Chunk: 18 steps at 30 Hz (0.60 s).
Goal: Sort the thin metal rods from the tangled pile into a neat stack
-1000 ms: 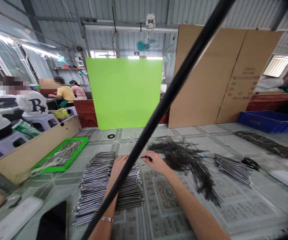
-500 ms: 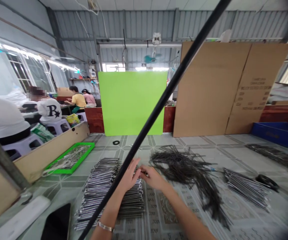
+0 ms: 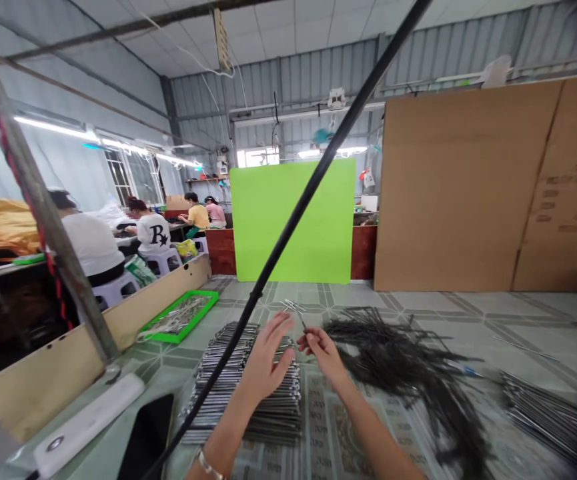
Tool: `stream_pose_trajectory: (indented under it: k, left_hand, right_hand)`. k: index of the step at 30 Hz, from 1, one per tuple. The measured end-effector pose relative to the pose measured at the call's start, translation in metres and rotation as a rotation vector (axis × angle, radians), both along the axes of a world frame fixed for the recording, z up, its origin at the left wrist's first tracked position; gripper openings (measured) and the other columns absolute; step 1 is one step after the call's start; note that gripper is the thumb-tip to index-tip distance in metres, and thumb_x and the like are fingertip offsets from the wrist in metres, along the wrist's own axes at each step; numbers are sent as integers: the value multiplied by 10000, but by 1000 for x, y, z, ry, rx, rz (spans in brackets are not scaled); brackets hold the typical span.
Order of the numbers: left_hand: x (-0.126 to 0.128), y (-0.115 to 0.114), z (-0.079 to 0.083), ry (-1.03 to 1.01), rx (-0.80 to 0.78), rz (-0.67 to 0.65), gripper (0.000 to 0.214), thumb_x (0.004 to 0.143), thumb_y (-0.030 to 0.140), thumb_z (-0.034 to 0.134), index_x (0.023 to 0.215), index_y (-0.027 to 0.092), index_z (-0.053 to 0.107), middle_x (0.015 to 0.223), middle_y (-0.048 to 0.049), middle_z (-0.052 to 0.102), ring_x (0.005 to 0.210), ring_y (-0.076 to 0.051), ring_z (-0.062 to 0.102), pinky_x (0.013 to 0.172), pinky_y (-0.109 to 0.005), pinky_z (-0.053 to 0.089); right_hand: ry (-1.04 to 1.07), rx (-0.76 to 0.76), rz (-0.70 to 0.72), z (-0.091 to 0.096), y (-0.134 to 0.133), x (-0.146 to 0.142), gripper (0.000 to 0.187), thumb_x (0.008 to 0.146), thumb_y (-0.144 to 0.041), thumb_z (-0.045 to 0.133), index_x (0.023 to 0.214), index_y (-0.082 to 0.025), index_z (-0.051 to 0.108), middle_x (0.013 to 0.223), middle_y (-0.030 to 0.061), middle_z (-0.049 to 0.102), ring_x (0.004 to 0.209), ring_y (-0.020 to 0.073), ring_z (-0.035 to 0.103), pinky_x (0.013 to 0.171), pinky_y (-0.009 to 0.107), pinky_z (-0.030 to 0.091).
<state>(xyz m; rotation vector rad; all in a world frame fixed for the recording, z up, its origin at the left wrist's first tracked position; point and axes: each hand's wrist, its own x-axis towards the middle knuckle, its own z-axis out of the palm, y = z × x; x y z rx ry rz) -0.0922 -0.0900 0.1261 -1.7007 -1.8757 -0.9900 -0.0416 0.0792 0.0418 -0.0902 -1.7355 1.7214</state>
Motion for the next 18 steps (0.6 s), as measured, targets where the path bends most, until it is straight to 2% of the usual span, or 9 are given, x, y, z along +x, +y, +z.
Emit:
stream_pose_trajectory:
  k: [3,7,12,15,18]
  left_hand:
    - [-13,-30,-29,-95,-39,123,430,892,247,344,1319,242,287,1385,-70,327,1305,-201,244,1060,-419,294]
    - [-25,-72,-65,27,-140,319,470,881,221,366,1339,240,261,1384,-72,337,1310,-232,227,1051,-470,293]
    - [-30,-99,-95,206,-192,436,477,856,219,414,1323,207,316,1368,-70,368,1311,-254,217,1024,-476,330]
    - [-31,-101,-101,265,-206,447,469,854,218,416,1316,201,335,1364,-65,378,1314,-254,212,1020,-469,335]
    - [-28,-98,-102,288,-227,429,471,855,222,413,1319,192,337,1366,-63,377,1319,-250,200,1022,-457,337]
  right_hand:
    - [14,-15,-21,-1,3,-1,411,745,-572,512,897,-191,491,745,71,644,617,169,594,529,271,432]
    - [-27,102,-44,-2,-1,-1,411,763,-567,483,906,-182,514,765,82,650,658,183,599,566,293,453]
    - [-144,618,-95,11,-25,1,257,845,-375,441,894,-179,599,870,77,623,815,194,568,742,336,454]
    - [-181,850,-52,17,-44,-7,232,868,-267,407,918,-184,617,891,71,599,860,188,544,800,333,436]
    - [-310,1022,-29,16,-59,-18,234,859,-201,413,907,-171,640,894,73,595,892,196,525,829,331,415]
